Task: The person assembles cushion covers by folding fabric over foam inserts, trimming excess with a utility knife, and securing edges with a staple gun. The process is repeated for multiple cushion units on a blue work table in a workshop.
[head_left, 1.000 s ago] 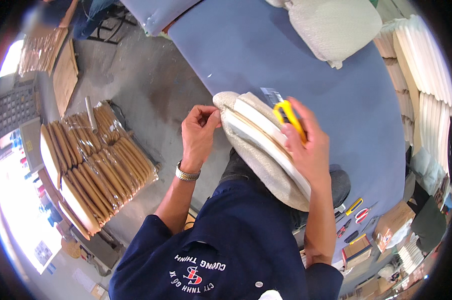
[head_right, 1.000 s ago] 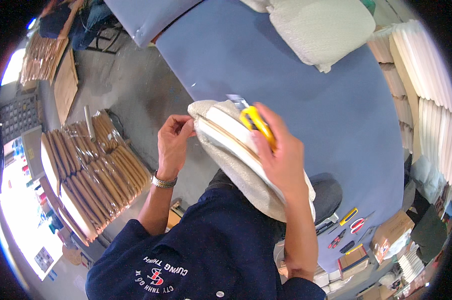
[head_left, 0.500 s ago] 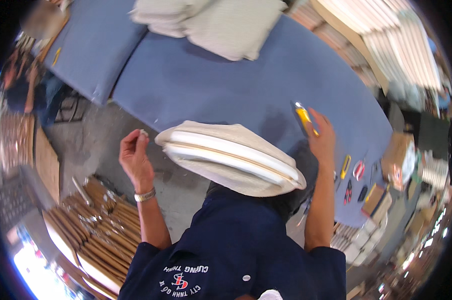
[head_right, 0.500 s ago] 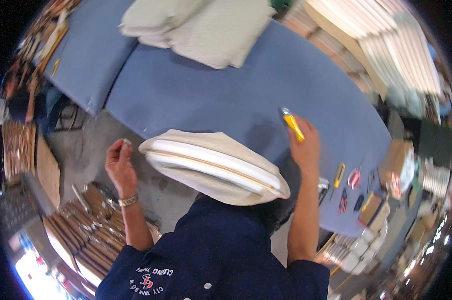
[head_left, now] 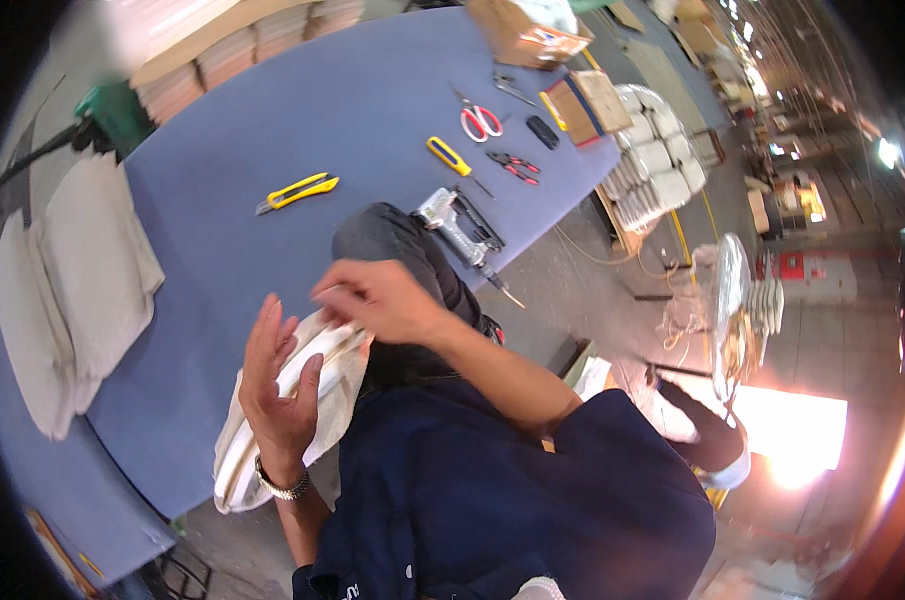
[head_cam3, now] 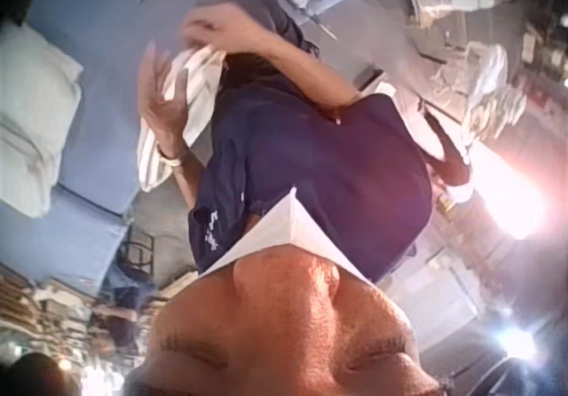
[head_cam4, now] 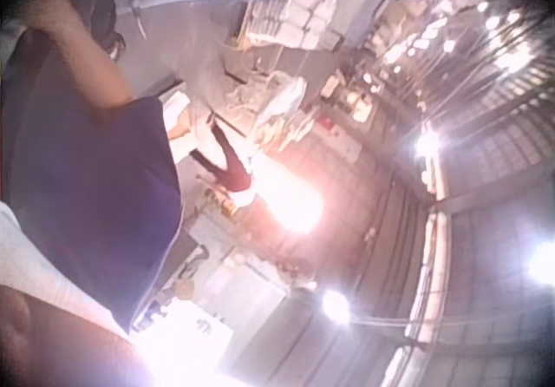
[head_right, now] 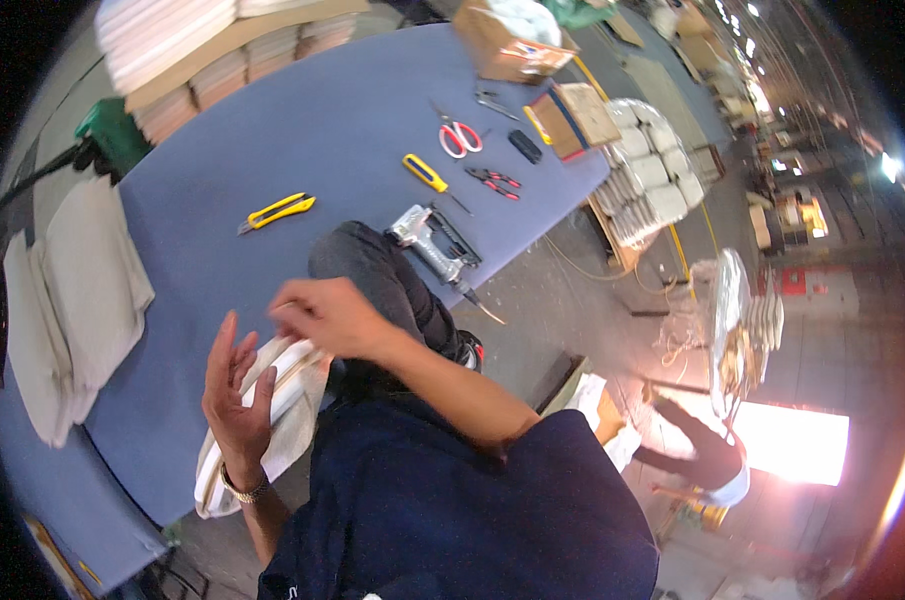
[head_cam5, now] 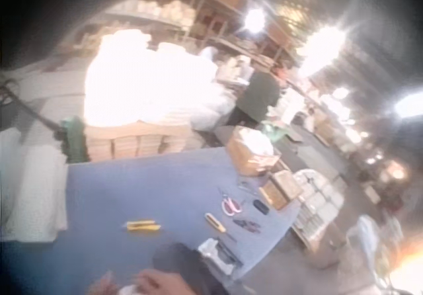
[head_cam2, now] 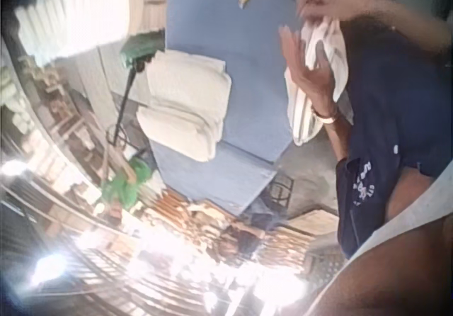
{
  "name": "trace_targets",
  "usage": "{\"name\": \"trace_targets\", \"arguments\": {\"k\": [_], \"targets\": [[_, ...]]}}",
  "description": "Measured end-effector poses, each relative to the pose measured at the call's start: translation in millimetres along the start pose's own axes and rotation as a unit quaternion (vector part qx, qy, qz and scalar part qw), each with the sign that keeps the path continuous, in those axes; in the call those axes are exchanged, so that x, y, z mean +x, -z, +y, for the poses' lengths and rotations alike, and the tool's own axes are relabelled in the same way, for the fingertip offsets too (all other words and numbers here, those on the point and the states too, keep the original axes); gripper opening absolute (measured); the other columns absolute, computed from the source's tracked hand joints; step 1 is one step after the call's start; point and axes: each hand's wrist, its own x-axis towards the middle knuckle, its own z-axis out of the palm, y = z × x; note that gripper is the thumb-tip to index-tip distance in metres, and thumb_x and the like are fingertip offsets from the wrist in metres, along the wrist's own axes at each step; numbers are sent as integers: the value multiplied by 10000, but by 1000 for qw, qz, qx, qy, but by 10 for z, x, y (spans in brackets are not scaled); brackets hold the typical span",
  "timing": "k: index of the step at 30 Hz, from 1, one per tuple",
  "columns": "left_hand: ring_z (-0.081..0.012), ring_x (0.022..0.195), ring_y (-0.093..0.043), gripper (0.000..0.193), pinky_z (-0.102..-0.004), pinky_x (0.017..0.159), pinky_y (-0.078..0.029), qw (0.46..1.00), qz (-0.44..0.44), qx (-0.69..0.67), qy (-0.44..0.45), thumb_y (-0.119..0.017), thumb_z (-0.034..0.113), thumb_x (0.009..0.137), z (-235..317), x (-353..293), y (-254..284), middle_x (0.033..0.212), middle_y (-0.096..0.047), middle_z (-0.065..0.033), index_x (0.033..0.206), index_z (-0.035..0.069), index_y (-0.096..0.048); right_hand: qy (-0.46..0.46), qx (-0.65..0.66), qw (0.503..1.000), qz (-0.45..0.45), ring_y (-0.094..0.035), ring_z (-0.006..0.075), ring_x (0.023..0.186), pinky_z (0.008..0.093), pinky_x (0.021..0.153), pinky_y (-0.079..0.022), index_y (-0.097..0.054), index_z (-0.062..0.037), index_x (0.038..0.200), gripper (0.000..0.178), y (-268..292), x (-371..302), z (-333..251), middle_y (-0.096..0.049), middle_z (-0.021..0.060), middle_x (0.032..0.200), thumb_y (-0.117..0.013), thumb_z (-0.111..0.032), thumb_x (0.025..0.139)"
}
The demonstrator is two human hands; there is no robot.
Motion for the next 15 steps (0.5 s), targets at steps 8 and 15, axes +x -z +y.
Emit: {"name": "trace_targets", "arguments": {"k": [8,15], "targets": [[-320,1344,-576,506,-423,1115,-462,970,-12,217,112,-633,123,1017,-849,24,1075,1511,-559,-181,1503,36,-522,-376,-298,829,286,-731,272,718,400,674,-584,-736,-78,1089,265,2316,-2822,2642,-756,113,839,-635,-253,917],[-188,999,-656,457,-335,855,-552,853,-150,288,408,-680,139,999,-2347,-563,2374,1169,-681,-126,1387,-72,-566,-580,-9,633,513,-741,235,657,373,625,-605,-739,-69,897,150,1508,-4265,3016,-764,139,795,-601,-123,918]]}}
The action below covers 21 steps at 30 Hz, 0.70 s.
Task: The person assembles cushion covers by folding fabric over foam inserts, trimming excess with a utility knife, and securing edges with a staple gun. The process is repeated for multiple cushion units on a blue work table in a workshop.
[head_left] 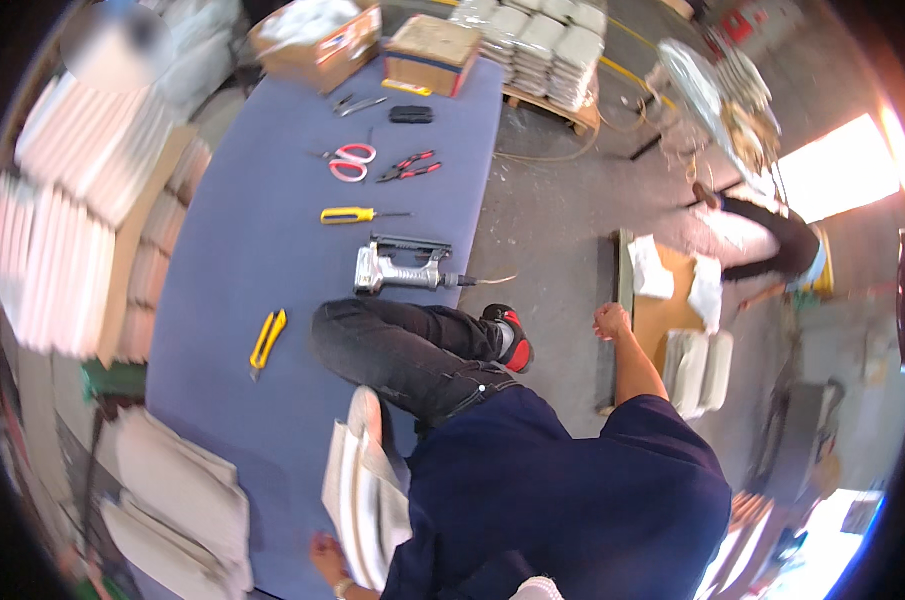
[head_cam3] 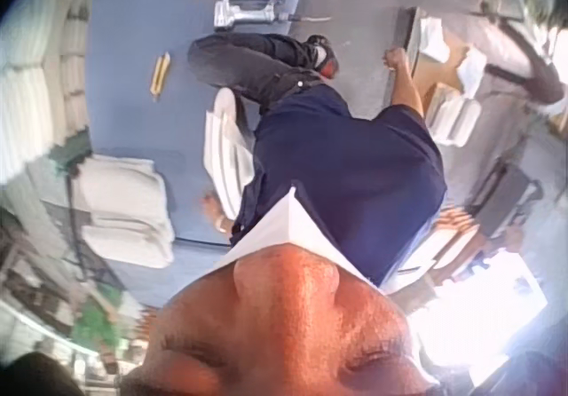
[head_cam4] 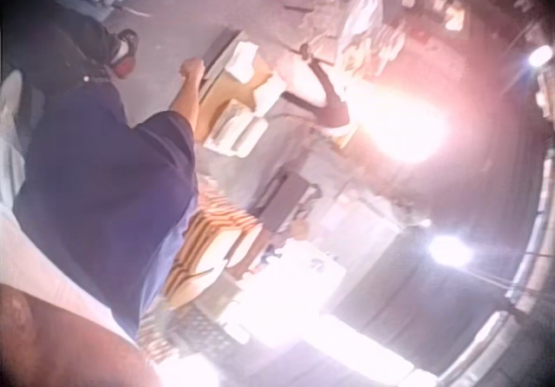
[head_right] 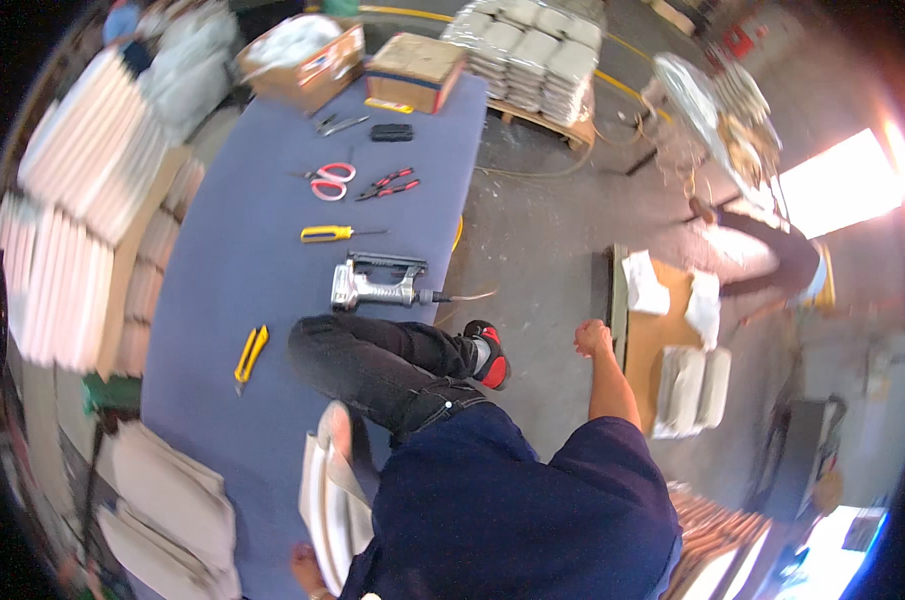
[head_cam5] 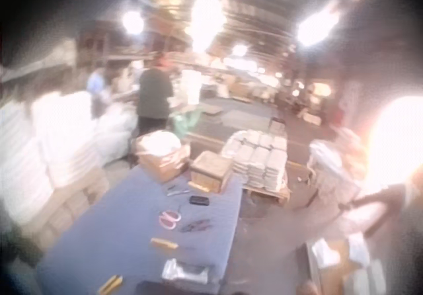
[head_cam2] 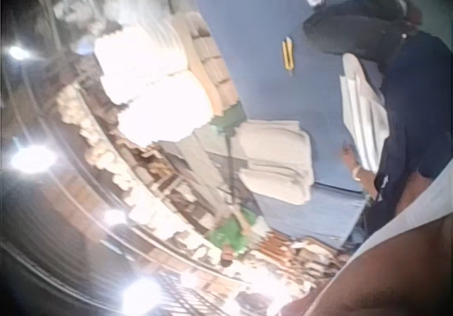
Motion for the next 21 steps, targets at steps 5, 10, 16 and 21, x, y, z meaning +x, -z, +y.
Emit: {"name": "trace_targets", "arguments": {"k": [5,10,16,21], "targets": [[-246,1048,-680,406,-379,938,-551,990,-52,-107,71,-604,225,1045,-726,268,-95,1224,-702,-153,1330,-65,-583,-27,-3,999,39,-754,285,709,388,714,-612,-747,-28,937,191,-370,189,-21,-768,148,826,-613,-164,934],[-267,1037,-692,461,-433,877,-596,982,-59,-107,144,-602,297,1044,-34,-67,-97,1254,-684,-159,1355,-41,-559,102,-72,990,66,-697,356,1144,465,971,-556,-690,-36,1249,401,-528,995,-920,-677,246,1298,-667,-266,921],[-292,1024,-705,528,-498,804,-649,961,-56,-187,197,-598,383,1042,-55,-599,-313,1290,-663,-166,1385,-13,-531,229,8,969,97,-736,342,1052,456,923,-565,-657,-35,1300,530,-545,625,-2532,-739,218,1153,-660,-420,937],[-235,1306,-552,735,-433,1001,-514,914,-34,-354,197,-561,535,1039,-709,-890,-971,1481,-550,-159,1538,12,-430,390,77,899,-185,-653,106,606,254,554,-505,-717,-24,1116,292,-975,-1138,-3132,-718,65,794,-612,-285,1039]]}}
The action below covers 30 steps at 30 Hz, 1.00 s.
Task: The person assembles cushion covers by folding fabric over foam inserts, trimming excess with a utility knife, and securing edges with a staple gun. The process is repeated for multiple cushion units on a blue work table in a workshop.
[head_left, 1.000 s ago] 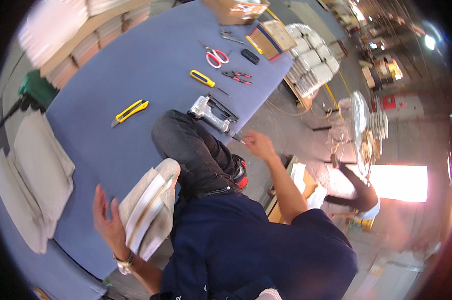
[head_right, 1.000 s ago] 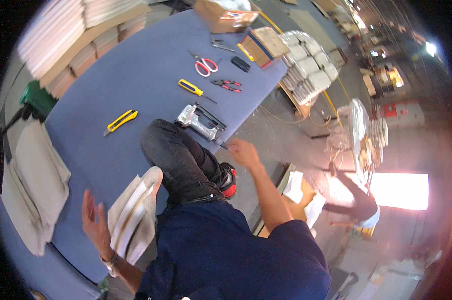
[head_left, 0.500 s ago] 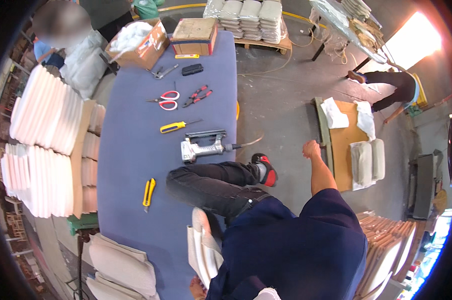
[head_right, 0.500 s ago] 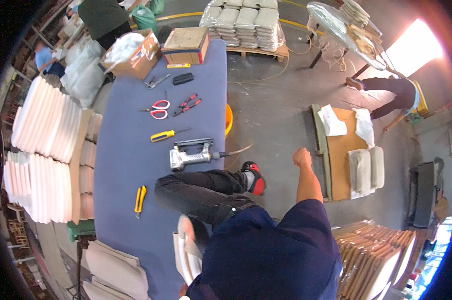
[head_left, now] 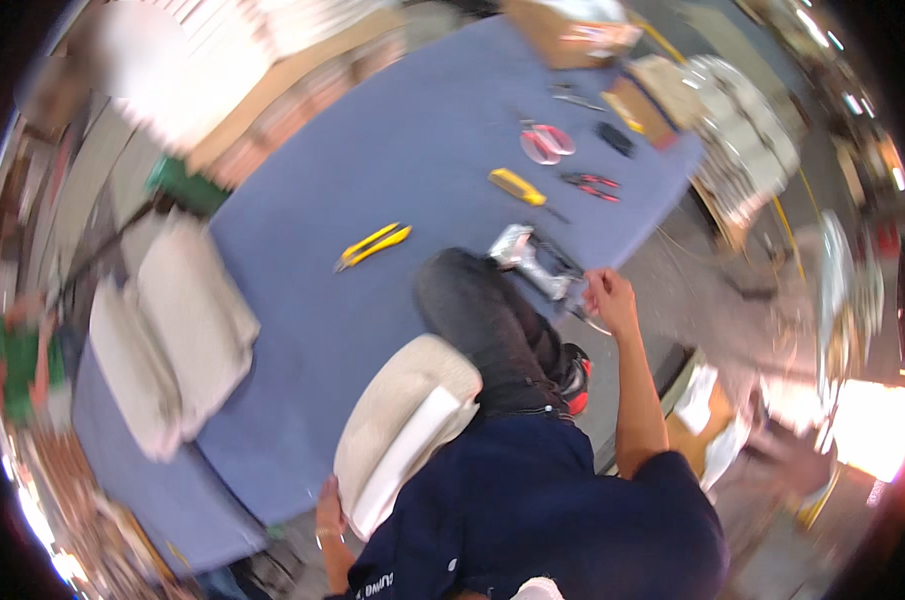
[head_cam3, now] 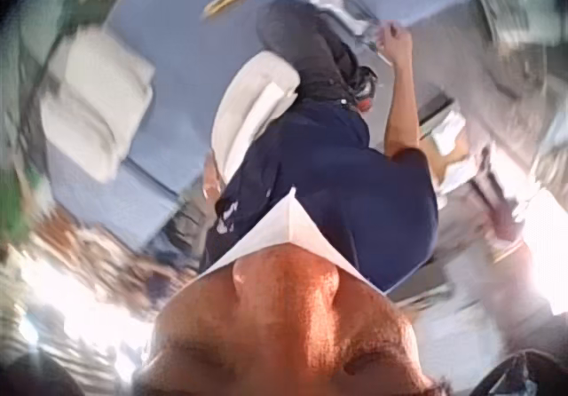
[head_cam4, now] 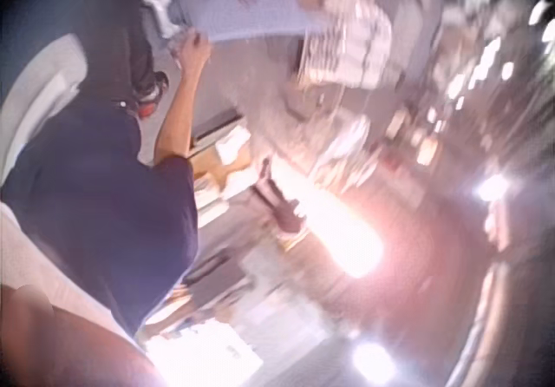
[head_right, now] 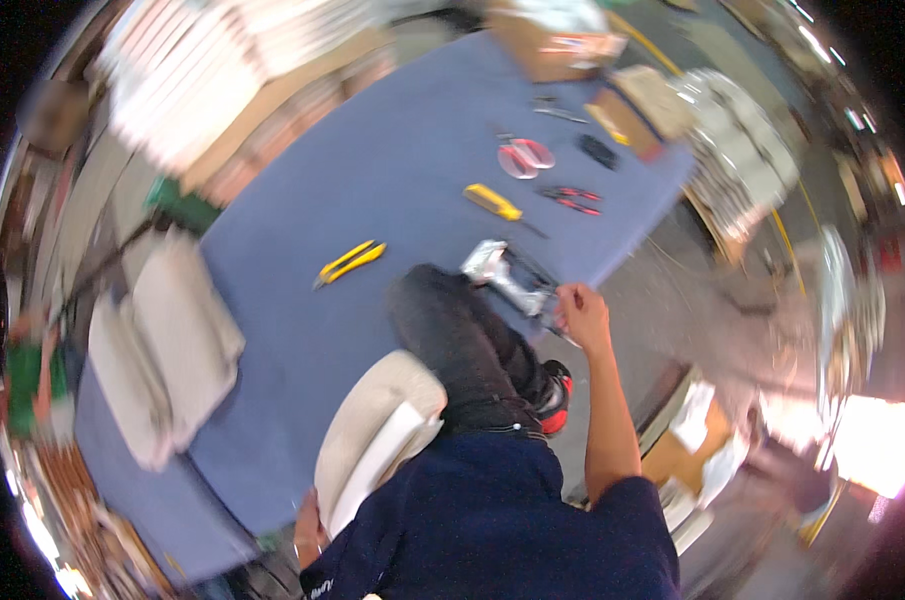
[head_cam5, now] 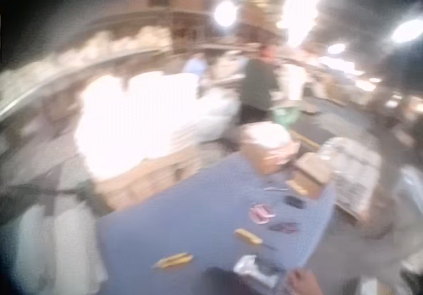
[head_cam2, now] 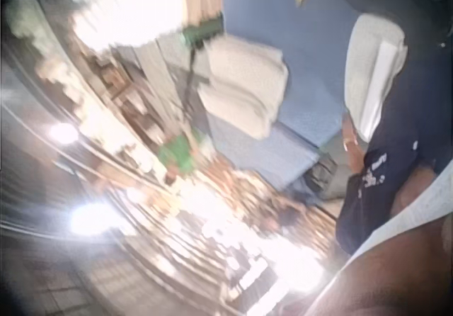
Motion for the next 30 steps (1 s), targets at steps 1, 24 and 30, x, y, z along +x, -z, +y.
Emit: {"name": "trace_targets", "arguments": {"k": [1,24,30], "targets": [[-231,1318,-545,742,-389,1010,-517,998,33,-41,-40,-554,540,1040,122,-254,-266,1497,-543,-153,1536,1,-435,17,34,997,-63,-649,105,606,248,551,-499,-720,-29,1105,264,-194,-259,-283,-713,60,788,-610,-263,1047],[-337,1137,-704,828,-462,920,-603,897,68,-436,-8,-559,631,1005,-706,-652,-1047,1361,-647,-191,1484,-38,-472,312,-522,769,-197,-638,381,1190,518,933,-561,-617,-106,1242,365,-2747,1186,-1453,-598,116,1326,-721,-203,906],[-346,1205,-671,833,-504,977,-578,881,38,-470,-30,-534,663,999,-756,-620,-1144,1441,-608,-156,1542,40,-431,275,-365,865,-209,-633,417,1184,490,984,-526,-654,-127,1324,507,-2186,560,-1340,-712,151,1226,-707,-417,912]]}}
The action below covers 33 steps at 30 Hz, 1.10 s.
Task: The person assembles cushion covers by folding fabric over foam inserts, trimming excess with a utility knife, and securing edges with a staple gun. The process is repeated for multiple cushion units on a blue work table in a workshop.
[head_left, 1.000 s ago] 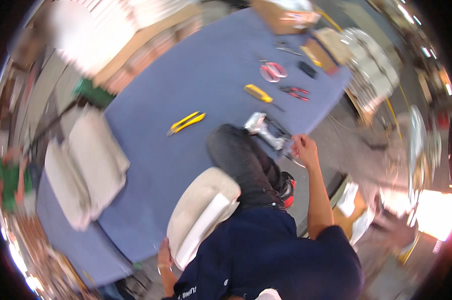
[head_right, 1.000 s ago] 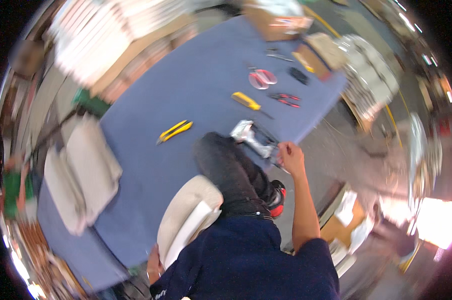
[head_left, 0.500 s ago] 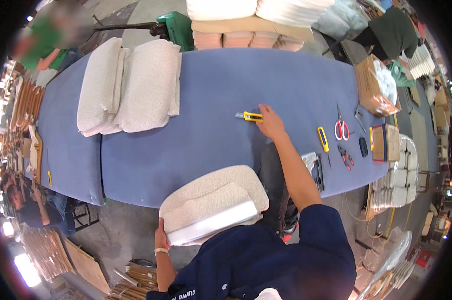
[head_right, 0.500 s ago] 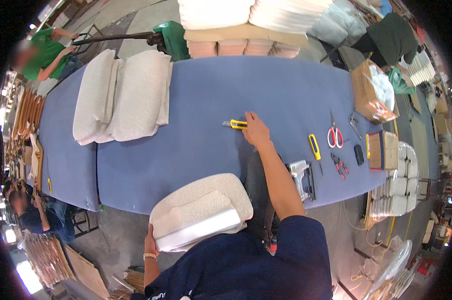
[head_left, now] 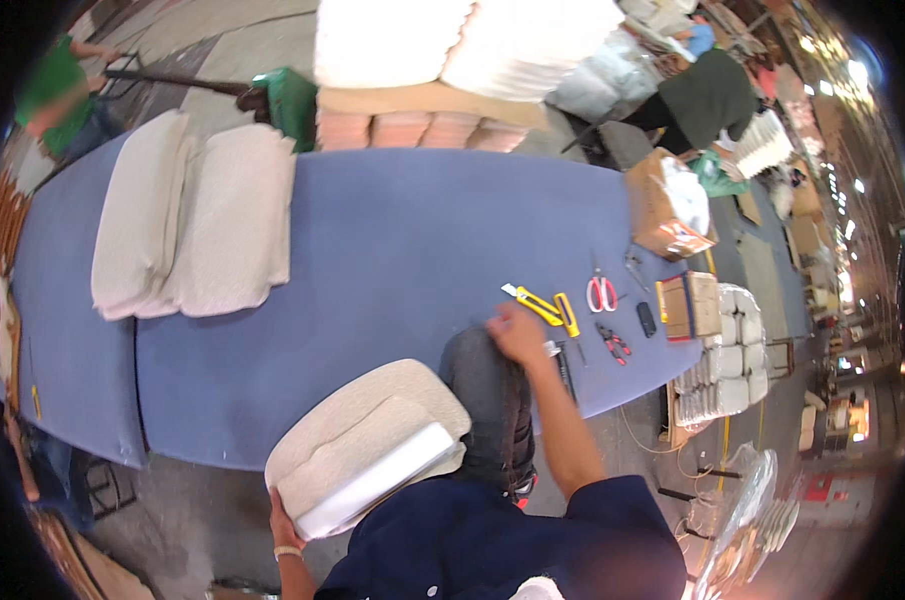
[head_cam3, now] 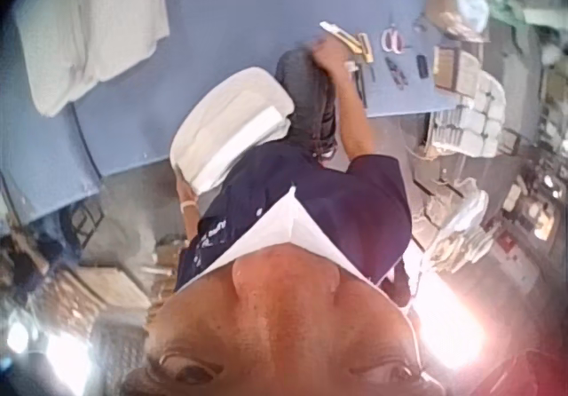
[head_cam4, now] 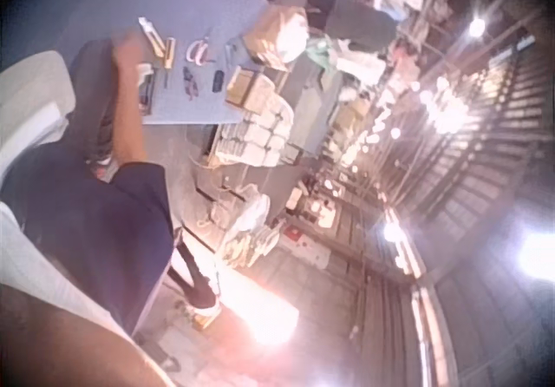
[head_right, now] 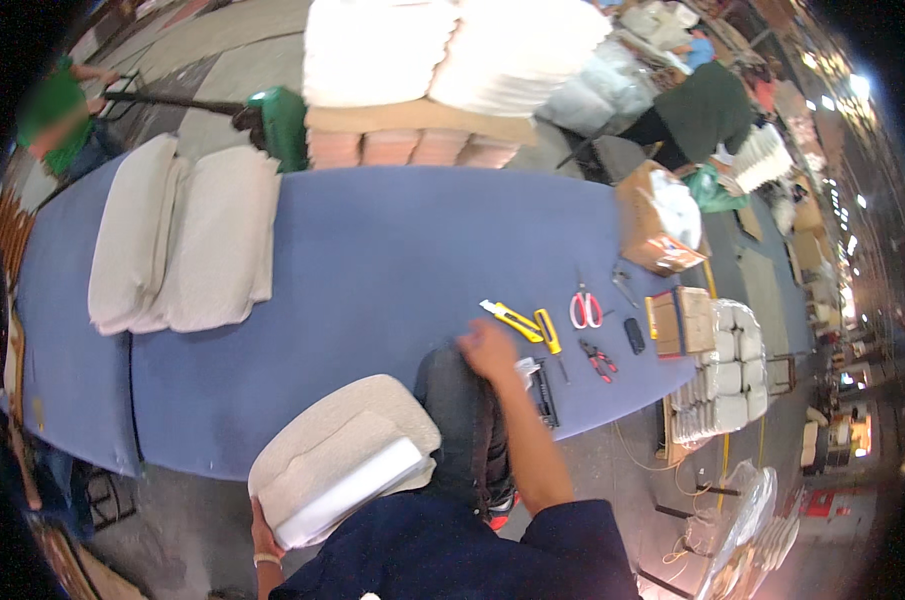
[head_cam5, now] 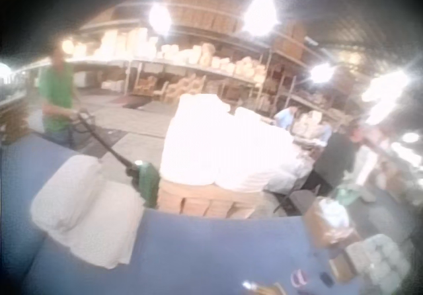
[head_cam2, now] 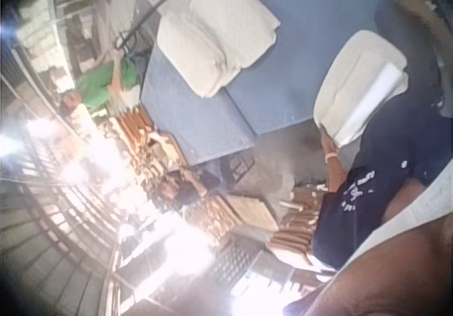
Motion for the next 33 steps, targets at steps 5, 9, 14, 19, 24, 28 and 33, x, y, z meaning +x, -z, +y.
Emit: {"name": "trace_targets", "arguments": {"k": [5,9,14,19,24,28,33], "targets": [[-357,1265,-632,853,-534,1004,-560,997,-60,-42,-19,-518,703,985,-187,275,155,1494,-567,-133,1568,89,-409,140,-56,964,-217,-659,450,1156,564,1051,-462,-623,-146,1388,612,-555,-632,-1088,-683,209,1283,-586,-582,960],[-354,1327,-588,848,-521,1064,-523,994,-75,-54,-51,-487,676,1013,-201,205,-26,1541,-518,-148,1595,74,-353,72,-31,978,-191,-602,442,1266,525,1084,-470,-456,-102,1537,763,-707,-721,-1338,-581,251,1433,-581,-591,965],[-339,1401,-517,719,-492,1147,-456,962,-176,-192,-79,-407,543,1093,-158,175,-750,1592,-452,-163,1619,66,-294,199,-10,976,-89,-447,369,1454,463,1202,-367,-428,-102,1574,726,-317,-117,-1457,-465,179,1587,-546,-539,1007],[-203,1122,-667,468,-368,972,-541,973,-69,-133,-173,-667,302,1043,123,139,-1691,1265,-695,-131,1348,-49,-614,236,101,946,-198,-651,330,1173,460,1048,-516,-694,-106,1229,337,-442,193,-1458,-640,157,1326,-733,-235,919],[-196,1091,-673,605,-354,953,-538,974,-12,-41,-224,-773,373,957,186,83,-2028,1219,-704,-169,1304,-90,-597,392,52,911,-117,-708,314,994,392,837,-567,-762,-58,995,256,-465,-424,-1297,-720,152,1160,-753,-298,908],[-203,1093,-677,639,-353,953,-539,970,-28,-41,-240,-762,403,961,206,71,-2073,1225,-700,-180,1305,-106,-585,328,-46,929,-164,-716,279,901,366,754,-554,-755,-45,933,281,-352,-1184,-1237,-748,109,1071,-737,-324,922],[-206,1131,-660,637,-355,977,-527,971,-42,-52,-228,-733,416,983,249,-11,-2121,1254,-688,-169,1323,-99,-577,102,41,949,-295,-696,181,803,348,753,-552,-734,-20,991,370,-426,-1669,-859,-744,90,1007,-648,-378,1018]]}}
